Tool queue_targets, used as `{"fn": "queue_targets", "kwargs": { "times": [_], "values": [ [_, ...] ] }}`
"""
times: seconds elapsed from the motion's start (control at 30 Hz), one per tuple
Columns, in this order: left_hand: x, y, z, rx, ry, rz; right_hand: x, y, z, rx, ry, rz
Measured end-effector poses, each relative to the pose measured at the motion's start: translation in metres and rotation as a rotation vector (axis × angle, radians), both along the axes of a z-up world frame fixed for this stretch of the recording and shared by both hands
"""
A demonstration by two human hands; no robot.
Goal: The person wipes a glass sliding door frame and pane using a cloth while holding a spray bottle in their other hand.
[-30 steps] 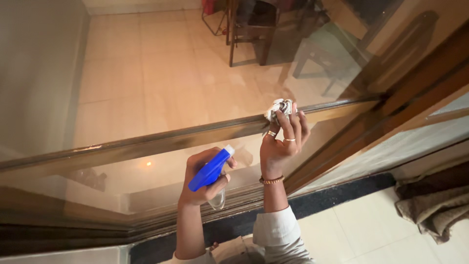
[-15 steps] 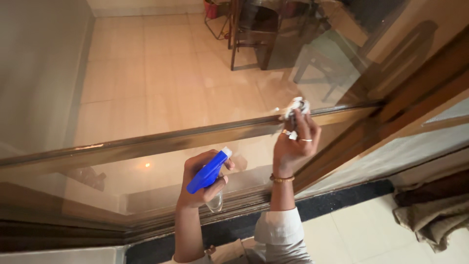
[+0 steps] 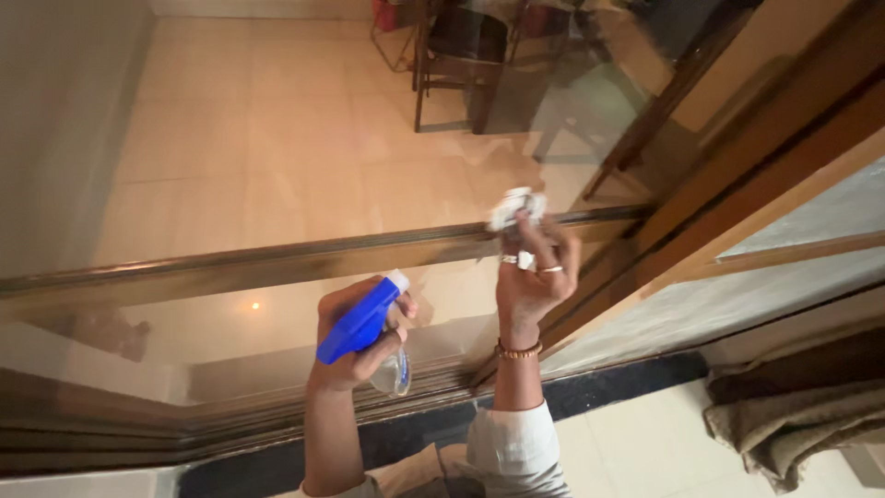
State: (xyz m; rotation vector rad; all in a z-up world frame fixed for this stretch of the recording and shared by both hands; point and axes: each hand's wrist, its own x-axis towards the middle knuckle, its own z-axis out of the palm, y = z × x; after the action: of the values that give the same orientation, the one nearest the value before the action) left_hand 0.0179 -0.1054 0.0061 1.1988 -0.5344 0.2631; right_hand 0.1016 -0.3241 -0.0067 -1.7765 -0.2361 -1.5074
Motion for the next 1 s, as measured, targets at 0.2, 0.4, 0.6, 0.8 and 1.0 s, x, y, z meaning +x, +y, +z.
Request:
{"fn": "queue_targets", "kwargs": {
  "times": [0.2,0.4,0.6,0.8,1.0],
  "values": [
    [0.01,-0.037,0.003,0.209,-0.156,0.124,0.02,-0.048,0.02,0.361,0.024,-0.064],
    [0.019,-0.067,0.002,0.169,-0.147,0.155,0.031,-0.042,0.021,0.104,-0.078,0.07],
    [0.024,-0.078,0.001,0.148,-0.032,0.235,0.02,-0.044,0.01,0.047,-0.001,0.205],
    [0.018,-0.076,-0.003,0.171,-0.044,0.398,0.048,-0.06,0.003,0.353,-0.165,-0.035],
    [0.002,-0.063,-0.004,0.096,-0.053,0.344,0.03,-0.03,-0.022,0.191,-0.026,0.049]
  ]
}}
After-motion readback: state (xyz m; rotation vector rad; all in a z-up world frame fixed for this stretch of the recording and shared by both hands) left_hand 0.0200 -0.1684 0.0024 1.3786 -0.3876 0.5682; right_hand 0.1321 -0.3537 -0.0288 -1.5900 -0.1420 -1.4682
